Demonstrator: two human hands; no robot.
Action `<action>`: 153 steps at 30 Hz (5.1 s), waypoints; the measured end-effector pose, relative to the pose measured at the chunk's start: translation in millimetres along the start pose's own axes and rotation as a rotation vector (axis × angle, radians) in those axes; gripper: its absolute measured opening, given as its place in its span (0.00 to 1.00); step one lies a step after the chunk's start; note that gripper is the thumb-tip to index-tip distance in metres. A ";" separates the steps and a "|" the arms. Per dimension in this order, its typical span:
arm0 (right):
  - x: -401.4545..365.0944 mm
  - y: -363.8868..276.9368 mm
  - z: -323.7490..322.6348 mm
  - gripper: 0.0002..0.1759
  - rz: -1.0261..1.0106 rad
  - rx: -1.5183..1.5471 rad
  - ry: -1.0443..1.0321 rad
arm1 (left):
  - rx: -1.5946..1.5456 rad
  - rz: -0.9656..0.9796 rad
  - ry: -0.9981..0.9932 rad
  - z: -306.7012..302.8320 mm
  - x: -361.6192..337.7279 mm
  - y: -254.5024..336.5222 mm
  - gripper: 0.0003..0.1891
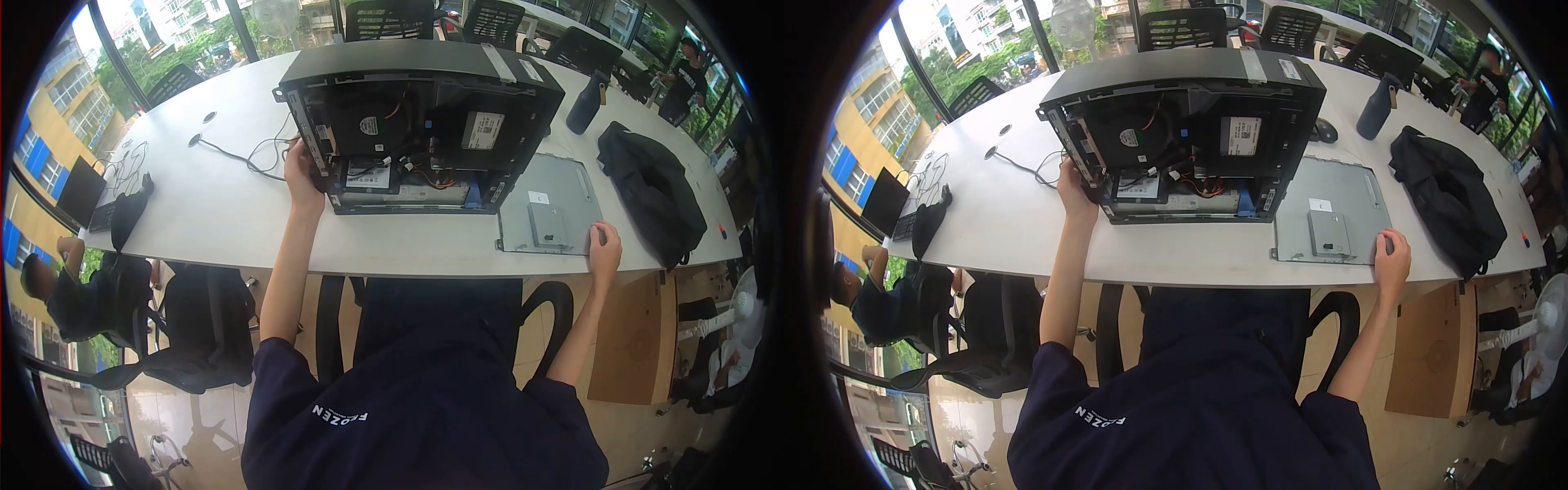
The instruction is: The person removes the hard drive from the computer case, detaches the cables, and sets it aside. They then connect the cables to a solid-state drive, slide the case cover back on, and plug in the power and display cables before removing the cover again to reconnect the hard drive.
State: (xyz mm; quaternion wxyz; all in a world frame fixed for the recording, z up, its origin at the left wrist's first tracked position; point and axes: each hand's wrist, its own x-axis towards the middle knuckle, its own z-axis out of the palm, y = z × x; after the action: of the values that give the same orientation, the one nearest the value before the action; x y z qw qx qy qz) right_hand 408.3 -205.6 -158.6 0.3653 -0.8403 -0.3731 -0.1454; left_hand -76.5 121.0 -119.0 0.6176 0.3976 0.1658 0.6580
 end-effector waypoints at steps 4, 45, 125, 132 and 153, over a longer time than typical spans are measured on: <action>0.7 2.7 0.0 0.11 -0.015 -0.013 -0.001 | 0.092 -0.008 0.044 6.8 -0.9 3.5 0.11; 1.2 3.8 1.6 0.12 -0.007 0.006 0.011 | 1.092 -0.141 -0.066 -52.6 1.0 45.6 0.20; -77.3 -290.3 -211.9 0.22 -1.385 1.197 0.271 | 1.156 0.271 -0.188 41.9 -110.4 -23.7 0.18; -73.5 -289.2 -210.3 0.21 -1.383 1.191 0.324 | 0.937 0.138 -0.109 48.0 -109.3 -21.5 0.39; -102.5 -267.2 -19.3 0.17 -0.653 1.171 -0.268 | 0.483 -0.073 -0.139 46.9 -126.0 -2.9 0.22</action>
State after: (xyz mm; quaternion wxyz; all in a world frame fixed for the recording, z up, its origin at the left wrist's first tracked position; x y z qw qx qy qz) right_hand 143.3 -151.5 -63.2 0.6478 -0.3590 -0.6667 0.0828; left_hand -50.3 -10.3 -131.7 0.5379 0.5719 0.2894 0.5477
